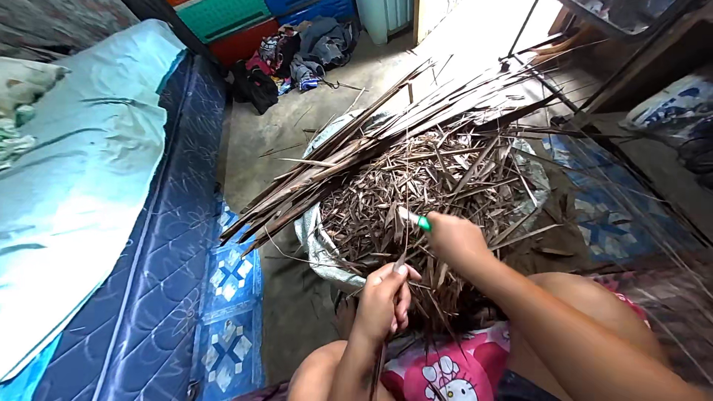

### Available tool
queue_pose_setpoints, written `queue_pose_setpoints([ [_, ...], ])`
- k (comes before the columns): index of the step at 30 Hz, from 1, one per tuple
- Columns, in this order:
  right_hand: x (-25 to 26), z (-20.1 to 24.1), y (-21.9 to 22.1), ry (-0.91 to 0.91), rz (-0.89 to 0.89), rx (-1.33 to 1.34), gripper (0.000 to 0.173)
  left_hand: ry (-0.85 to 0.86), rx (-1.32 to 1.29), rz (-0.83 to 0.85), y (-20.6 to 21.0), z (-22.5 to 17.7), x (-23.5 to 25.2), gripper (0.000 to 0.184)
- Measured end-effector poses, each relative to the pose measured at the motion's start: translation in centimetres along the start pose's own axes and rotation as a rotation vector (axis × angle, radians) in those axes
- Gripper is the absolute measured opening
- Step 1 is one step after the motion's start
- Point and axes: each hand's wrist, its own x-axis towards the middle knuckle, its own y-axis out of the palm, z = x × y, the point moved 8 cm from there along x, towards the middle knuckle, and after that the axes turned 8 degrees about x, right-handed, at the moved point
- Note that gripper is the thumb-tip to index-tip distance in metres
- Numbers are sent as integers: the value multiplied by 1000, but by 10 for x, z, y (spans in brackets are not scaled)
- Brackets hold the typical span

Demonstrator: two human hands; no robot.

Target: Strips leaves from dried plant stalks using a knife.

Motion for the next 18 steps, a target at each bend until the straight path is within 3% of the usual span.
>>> queue_pose_setpoints([
  [3, 1, -2, -12, -6, 1, 61, 28, 8, -31, -16, -1, 3, 3, 42],
  [8, -38, 21, 30, -140, 249, -40, 27, 9, -69, -92, -9, 3, 4, 36],
  [12, -3, -3, 2, -16, 58, 10, 29, -14, -77, 9, 3, 5, 1, 39],
  [15, 21, -18, -13, -39, -27, 291, 39, -1, -75, 21, 4, 6, 6, 40],
  [18, 20, -7, 3, -213, 81, 793, 28, 37, -28, 28, 6, 4, 8, 38],
])
